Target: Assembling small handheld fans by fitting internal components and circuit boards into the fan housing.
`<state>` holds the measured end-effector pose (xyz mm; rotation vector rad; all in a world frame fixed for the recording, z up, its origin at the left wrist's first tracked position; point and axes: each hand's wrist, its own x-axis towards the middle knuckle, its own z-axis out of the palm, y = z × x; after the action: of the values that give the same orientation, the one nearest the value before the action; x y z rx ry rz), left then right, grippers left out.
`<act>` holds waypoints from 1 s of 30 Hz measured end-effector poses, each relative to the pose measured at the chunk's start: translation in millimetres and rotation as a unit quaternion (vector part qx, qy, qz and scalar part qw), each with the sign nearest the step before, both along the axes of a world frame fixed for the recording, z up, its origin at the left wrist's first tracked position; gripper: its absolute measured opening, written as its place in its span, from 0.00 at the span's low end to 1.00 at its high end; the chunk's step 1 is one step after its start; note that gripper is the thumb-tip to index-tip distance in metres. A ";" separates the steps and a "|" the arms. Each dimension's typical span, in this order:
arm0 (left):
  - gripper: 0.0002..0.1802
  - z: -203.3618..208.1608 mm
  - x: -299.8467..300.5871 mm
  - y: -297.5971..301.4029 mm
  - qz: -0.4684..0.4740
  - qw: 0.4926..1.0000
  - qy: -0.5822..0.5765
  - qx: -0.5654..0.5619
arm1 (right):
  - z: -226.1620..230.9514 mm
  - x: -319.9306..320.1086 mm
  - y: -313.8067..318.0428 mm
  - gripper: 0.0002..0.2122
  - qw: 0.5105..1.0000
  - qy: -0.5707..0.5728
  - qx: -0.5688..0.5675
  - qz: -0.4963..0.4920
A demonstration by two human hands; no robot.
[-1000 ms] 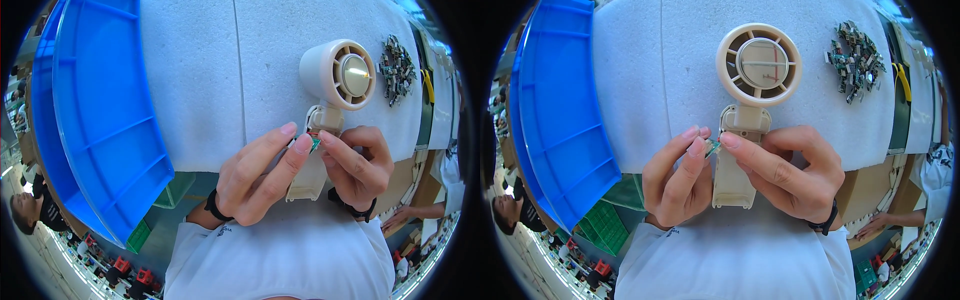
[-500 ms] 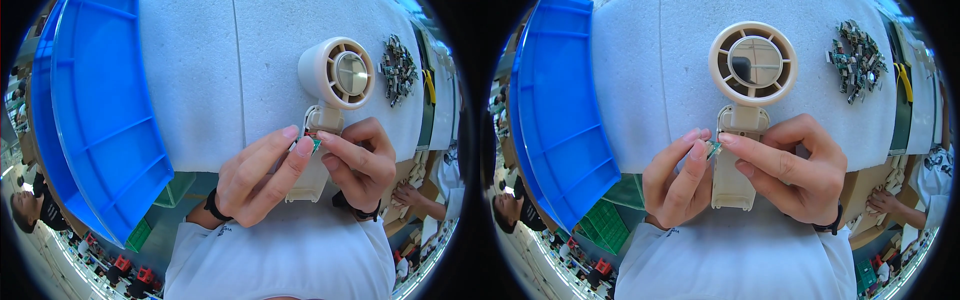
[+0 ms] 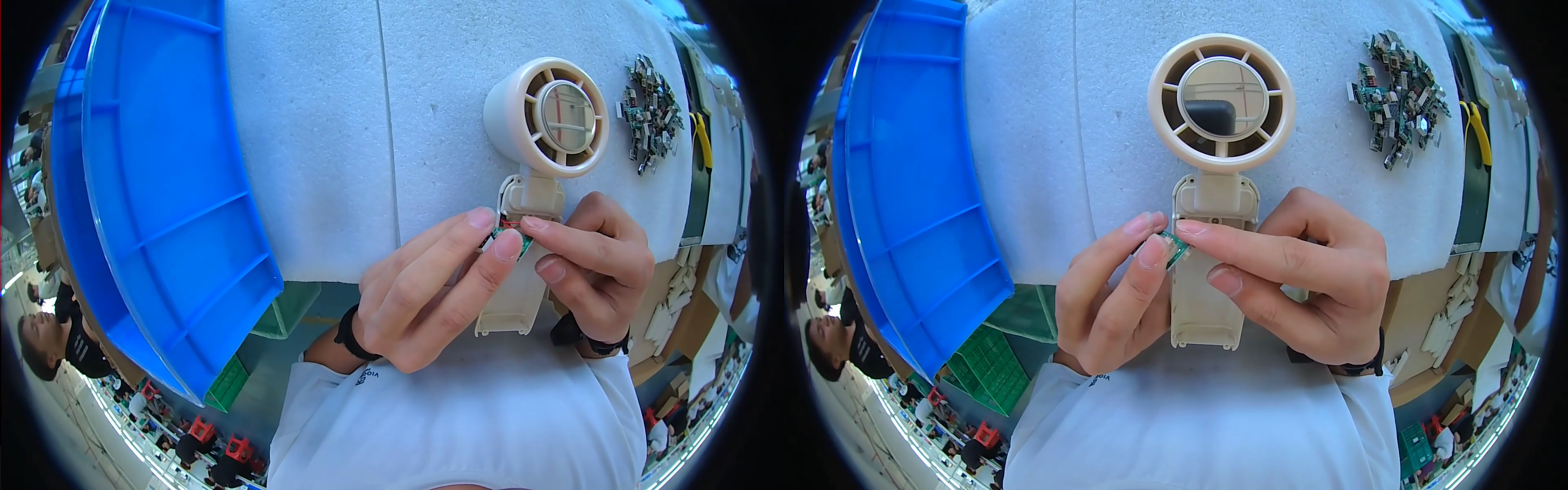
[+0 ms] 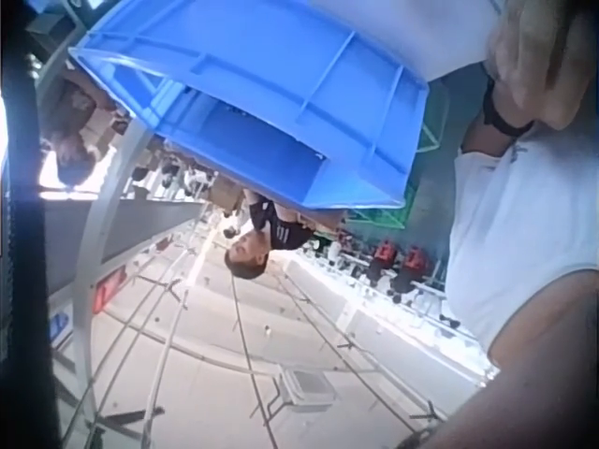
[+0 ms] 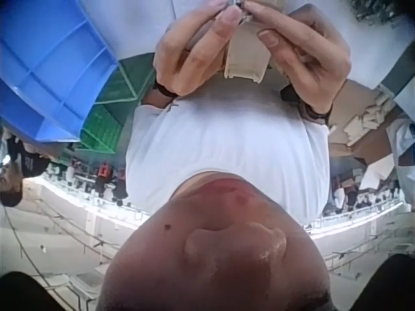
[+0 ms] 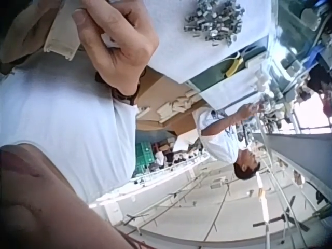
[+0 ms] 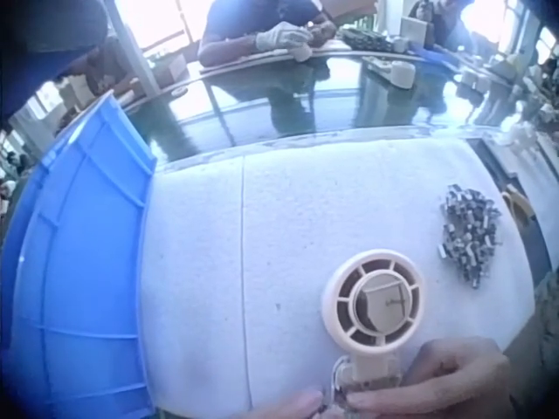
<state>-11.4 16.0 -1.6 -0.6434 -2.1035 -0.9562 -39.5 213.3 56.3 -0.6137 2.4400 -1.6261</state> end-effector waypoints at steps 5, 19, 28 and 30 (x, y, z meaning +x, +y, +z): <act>0.19 -0.3 -0.2 0.5 0.005 1.000 -0.002 0.007 | -1.9 -1.3 1.4 0.17 1.000 0.009 -0.003 0.000; 0.18 7.2 -3.5 -0.3 0.007 1.000 -0.010 0.000 | 10.2 -7.8 14.9 0.18 0.997 0.062 0.039 -0.028; 0.15 13.5 6.2 -5.9 -0.001 0.999 -0.041 -0.011 | 64.0 -72.5 -4.5 0.28 0.940 0.159 0.255 0.160; 0.15 13.4 3.8 -5.9 0.005 0.999 -0.032 -0.011 | 73.7 -88.4 -5.1 0.28 0.933 0.148 0.263 0.194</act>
<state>-7.6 10.1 11.9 -0.6211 -2.1749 -0.9615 -127.8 208.1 129.9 -1.2048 2.5688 -0.7272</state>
